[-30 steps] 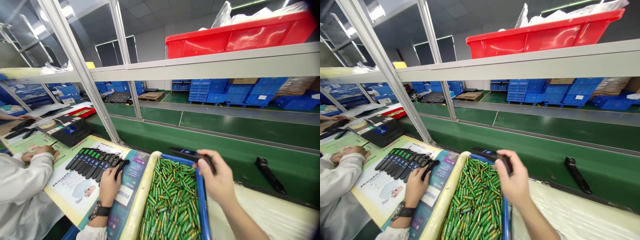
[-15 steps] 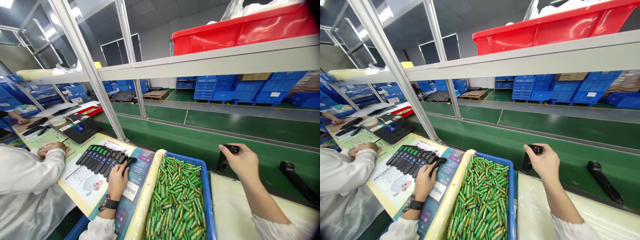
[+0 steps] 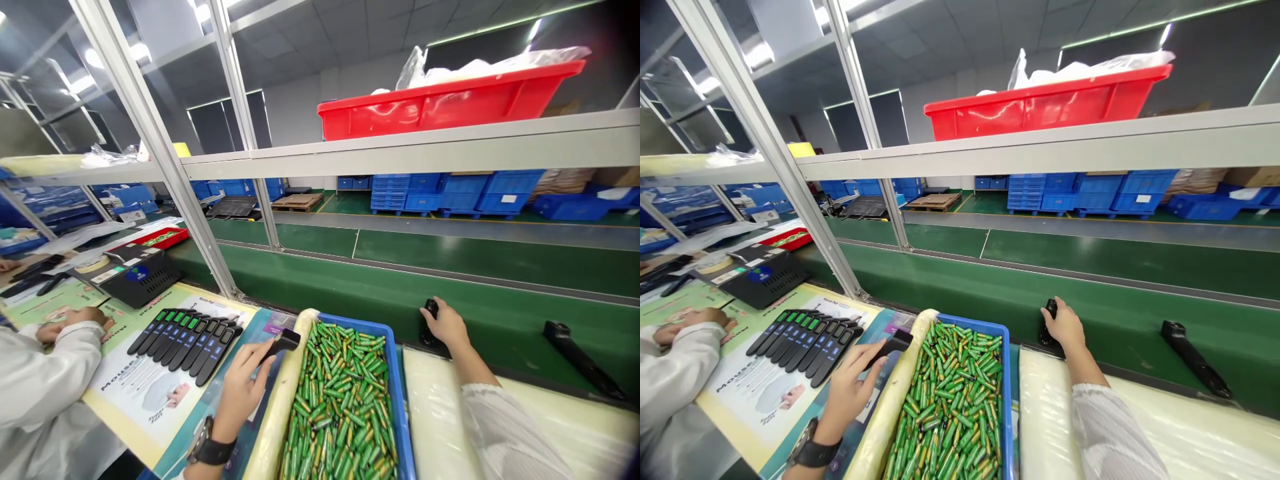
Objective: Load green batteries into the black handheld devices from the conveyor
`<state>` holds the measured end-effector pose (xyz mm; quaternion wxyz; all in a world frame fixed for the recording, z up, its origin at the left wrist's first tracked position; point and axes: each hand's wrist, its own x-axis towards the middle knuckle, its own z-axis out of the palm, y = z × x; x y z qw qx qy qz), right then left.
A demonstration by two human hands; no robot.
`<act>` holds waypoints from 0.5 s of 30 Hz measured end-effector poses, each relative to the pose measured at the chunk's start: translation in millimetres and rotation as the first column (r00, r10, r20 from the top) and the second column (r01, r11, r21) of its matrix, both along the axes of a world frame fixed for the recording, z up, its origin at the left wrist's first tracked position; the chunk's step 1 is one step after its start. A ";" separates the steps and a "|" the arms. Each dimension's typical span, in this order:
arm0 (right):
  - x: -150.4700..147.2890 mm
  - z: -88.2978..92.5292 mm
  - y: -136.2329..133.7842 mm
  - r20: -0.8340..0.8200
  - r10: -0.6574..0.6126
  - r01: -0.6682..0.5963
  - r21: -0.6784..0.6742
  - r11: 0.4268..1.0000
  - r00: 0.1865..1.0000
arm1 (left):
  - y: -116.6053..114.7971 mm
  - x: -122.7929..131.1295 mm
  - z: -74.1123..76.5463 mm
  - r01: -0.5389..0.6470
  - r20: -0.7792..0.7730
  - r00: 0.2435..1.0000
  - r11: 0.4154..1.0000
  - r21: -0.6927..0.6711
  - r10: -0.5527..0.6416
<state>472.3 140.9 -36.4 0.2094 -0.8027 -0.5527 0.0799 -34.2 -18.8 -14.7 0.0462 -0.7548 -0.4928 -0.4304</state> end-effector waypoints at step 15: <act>-229.6 76.1 -163.1 -0.273 0.930 -0.851 0.399 0.341 0.245 | -16.7 20.7 35.9 0.281 -0.088 0.953 0.955 -0.098 -0.290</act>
